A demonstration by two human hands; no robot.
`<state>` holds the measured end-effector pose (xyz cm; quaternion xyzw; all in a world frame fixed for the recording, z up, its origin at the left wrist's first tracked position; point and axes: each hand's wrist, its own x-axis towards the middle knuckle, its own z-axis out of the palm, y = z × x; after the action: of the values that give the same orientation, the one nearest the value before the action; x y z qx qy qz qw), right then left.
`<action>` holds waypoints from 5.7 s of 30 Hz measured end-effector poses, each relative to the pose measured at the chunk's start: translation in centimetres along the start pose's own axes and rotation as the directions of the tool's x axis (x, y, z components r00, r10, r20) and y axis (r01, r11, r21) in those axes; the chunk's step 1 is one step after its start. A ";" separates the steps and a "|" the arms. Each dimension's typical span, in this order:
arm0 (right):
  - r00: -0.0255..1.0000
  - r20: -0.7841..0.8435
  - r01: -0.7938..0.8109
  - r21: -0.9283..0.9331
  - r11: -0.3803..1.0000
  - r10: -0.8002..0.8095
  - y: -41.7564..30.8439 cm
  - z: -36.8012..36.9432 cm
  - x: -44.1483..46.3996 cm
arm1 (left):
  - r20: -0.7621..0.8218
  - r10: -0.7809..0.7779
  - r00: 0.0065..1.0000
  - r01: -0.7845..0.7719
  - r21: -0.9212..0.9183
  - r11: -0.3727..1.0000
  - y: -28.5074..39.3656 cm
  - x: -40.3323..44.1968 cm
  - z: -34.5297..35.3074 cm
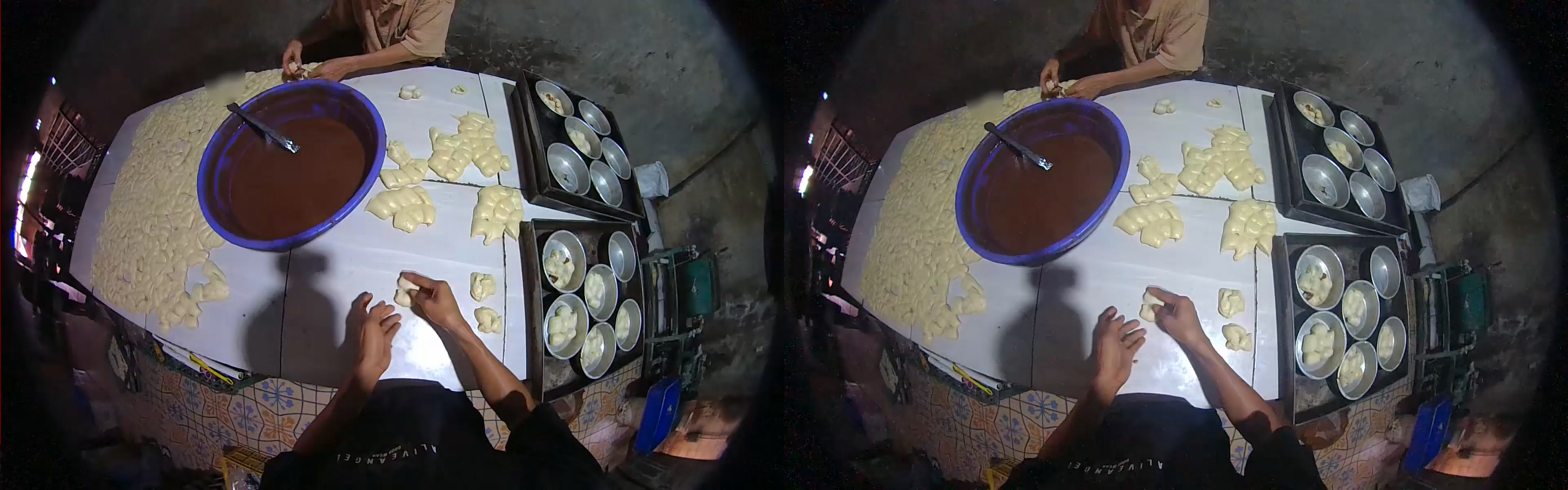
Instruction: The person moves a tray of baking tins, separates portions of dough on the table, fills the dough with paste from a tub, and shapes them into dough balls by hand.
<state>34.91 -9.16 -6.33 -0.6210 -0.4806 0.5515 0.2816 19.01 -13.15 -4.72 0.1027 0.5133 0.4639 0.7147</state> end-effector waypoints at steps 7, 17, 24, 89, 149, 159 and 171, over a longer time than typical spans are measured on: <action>0.968 -0.100 0.193 -0.290 0.937 -0.230 0.2 -0.4 -1.9 | 0.090 -0.023 0.996 0.036 -0.153 0.988 0.0 0.9 -0.2; 0.951 -0.116 0.119 -0.721 0.683 -0.288 5.5 -9.7 -10.3 | 0.206 0.294 0.933 -0.346 0.295 0.891 0.3 -1.2 -2.7; 0.938 -0.211 0.318 0.206 0.925 -0.275 -0.3 -3.5 -10.6 | 0.810 0.057 0.584 -0.510 0.311 0.802 -0.9 -1.8 0.1; 0.849 0.140 0.347 0.578 0.739 -0.509 -2.6 3.6 -3.2 | 0.794 0.053 0.606 0.199 -0.216 0.956 10.0 1.1 1.3; 0.873 -0.340 0.362 -0.032 0.932 -0.351 -0.2 0.3 0.1 | 0.219 0.545 0.809 -0.587 0.262 0.766 2.1 0.3 -0.4; 0.926 -0.088 0.328 -0.301 0.896 -0.368 -0.1 -1.3 1.0 | 0.077 0.439 0.895 -0.446 0.196 0.874 1.5 1.1 -3.5; 0.916 -0.389 0.078 -0.060 0.995 -0.095 5.9 -3.5 -7.2 | 0.364 0.294 0.884 -0.432 0.391 0.813 0.2 -1.1 -1.4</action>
<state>40.42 -17.28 -7.71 -0.7027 -0.4534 0.3929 0.3825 17.72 -14.33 -4.52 0.4326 0.4700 0.4375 0.6328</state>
